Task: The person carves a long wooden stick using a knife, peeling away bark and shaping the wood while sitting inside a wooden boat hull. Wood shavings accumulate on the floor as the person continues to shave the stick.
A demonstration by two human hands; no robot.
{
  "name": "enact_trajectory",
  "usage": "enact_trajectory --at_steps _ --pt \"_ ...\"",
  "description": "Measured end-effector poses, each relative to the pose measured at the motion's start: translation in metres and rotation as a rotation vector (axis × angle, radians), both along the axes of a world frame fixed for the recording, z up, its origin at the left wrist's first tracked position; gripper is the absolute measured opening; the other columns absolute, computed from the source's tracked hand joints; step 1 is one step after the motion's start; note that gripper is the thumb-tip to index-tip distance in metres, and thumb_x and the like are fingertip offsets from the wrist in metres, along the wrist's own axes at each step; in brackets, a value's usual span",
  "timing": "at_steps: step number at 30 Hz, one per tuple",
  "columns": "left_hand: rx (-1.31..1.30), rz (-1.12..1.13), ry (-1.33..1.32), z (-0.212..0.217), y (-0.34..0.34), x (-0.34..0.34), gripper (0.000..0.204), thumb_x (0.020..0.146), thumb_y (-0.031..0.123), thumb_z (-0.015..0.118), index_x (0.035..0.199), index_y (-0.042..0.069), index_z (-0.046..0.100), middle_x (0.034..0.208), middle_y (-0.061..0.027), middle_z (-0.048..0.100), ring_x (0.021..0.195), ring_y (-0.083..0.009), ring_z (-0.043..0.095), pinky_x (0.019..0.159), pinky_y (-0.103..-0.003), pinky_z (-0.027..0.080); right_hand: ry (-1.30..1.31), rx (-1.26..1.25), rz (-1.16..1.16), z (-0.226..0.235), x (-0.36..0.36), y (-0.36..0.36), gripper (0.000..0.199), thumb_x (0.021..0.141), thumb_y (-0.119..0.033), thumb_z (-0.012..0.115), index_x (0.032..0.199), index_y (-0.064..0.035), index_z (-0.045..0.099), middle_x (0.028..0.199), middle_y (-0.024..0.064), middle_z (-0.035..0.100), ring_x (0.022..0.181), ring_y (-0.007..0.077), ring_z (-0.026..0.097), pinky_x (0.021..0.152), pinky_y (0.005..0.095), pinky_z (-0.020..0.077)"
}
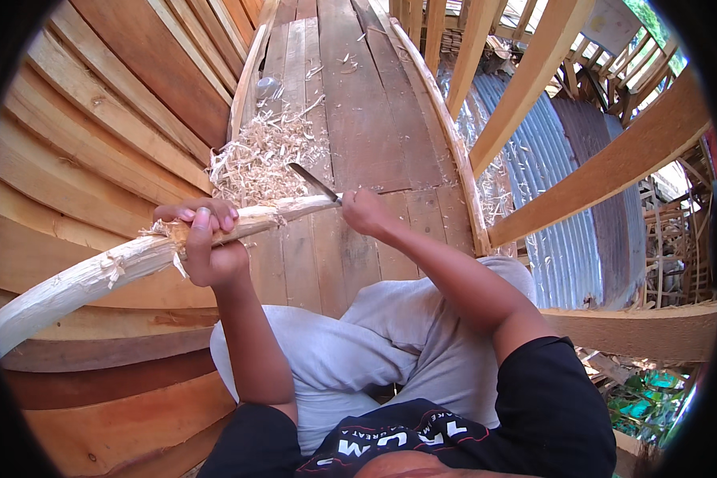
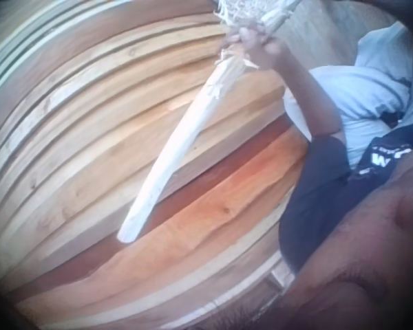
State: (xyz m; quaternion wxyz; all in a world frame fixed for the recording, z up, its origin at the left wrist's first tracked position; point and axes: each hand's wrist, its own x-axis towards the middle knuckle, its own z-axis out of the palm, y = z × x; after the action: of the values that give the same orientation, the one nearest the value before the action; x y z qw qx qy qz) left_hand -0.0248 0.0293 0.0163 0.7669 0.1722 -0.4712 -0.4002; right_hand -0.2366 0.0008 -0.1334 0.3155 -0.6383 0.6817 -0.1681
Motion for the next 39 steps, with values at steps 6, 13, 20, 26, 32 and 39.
enact_trajectory --at_steps 6,13,20,26,32,39 --pt "-0.024 -0.024 -0.003 -0.005 -0.006 0.006 0.019 0.075 0.002 0.05 0.09 0.008 0.04 0.063 -0.0051 0.045 0.055 -0.0143 0.043 0.059 -0.032 0.044 0.025 -0.002 -0.065 0.039 0.01 0.013 0.048 0.092 -0.029 0.032 0.089 0.0051 0.065 0.094 0.0325 0.062 0.087 0.0478 0.061 0.08 0.0534 0.0466" --pt "-0.071 -0.043 -0.057 -0.002 -0.011 0.012 0.023 0.074 0.006 0.05 0.096 0.009 0.042 0.069 -0.0061 0.046 0.066 -0.0175 0.048 0.066 -0.035 0.044 -0.173 0.126 -0.104 -0.01 -0.016 -0.007 0.062 0.098 -0.046 0.026 0.088 0.001 0.064 0.06 0.0149 0.056 0.047 0.0282 0.055 0.048 0.0424 0.0454" --pt "0.242 0.175 0.15 0.007 -0.017 0.003 0.028 0.08 0.01 0.059 0.105 0.012 0.046 0.073 -0.0039 0.049 0.074 -0.0183 0.051 0.071 -0.035 0.045 -0.369 0.297 -0.052 -0.025 -0.04 -0.023 0.046 0.096 -0.046 0.042 0.087 -0.0047 0.06 0.061 0.0019 0.047 0.047 0.0115 0.041 0.041 0.031 0.0329" --pt "0.059 0.121 0.144 -0.012 -0.016 0.006 0.013 0.084 0.017 0.056 0.081 0.014 0.044 0.066 -0.0005 0.042 0.058 -0.0119 0.039 0.058 -0.028 0.036 -0.293 0.422 -0.213 -0.041 -0.03 -0.016 0.047 0.097 -0.039 0.038 0.08 -0.0015 0.06 0.064 0.0077 0.052 0.052 0.0163 0.046 0.047 0.036 0.0373" --pt "-0.046 -0.028 0.073 -0.012 -0.016 0.01 0.014 0.084 0.021 0.055 0.079 0.013 0.044 0.064 0.0001 0.042 0.057 -0.0106 0.04 0.054 -0.025 0.035 -0.248 0.266 -0.116 -0.003 0.012 -0.004 0.047 0.094 -0.029 0.034 0.105 0.0073 0.062 0.105 0.0314 0.061 0.101 0.0438 0.059 0.088 0.0474 0.0456" --pt "0.017 0.079 0.094 -0.013 -0.021 0.016 0.016 0.083 0.022 0.054 0.076 0.014 0.042 0.063 0.0011 0.04 0.056 -0.0105 0.039 0.054 -0.025 0.034 -0.204 0.29 -0.115 0.015 0.016 0.0 0.047 0.096 -0.029 0.035 0.109 0.009 0.06 0.111 0.0317 0.06 0.104 0.0432 0.059 0.092 0.0484 0.0438"
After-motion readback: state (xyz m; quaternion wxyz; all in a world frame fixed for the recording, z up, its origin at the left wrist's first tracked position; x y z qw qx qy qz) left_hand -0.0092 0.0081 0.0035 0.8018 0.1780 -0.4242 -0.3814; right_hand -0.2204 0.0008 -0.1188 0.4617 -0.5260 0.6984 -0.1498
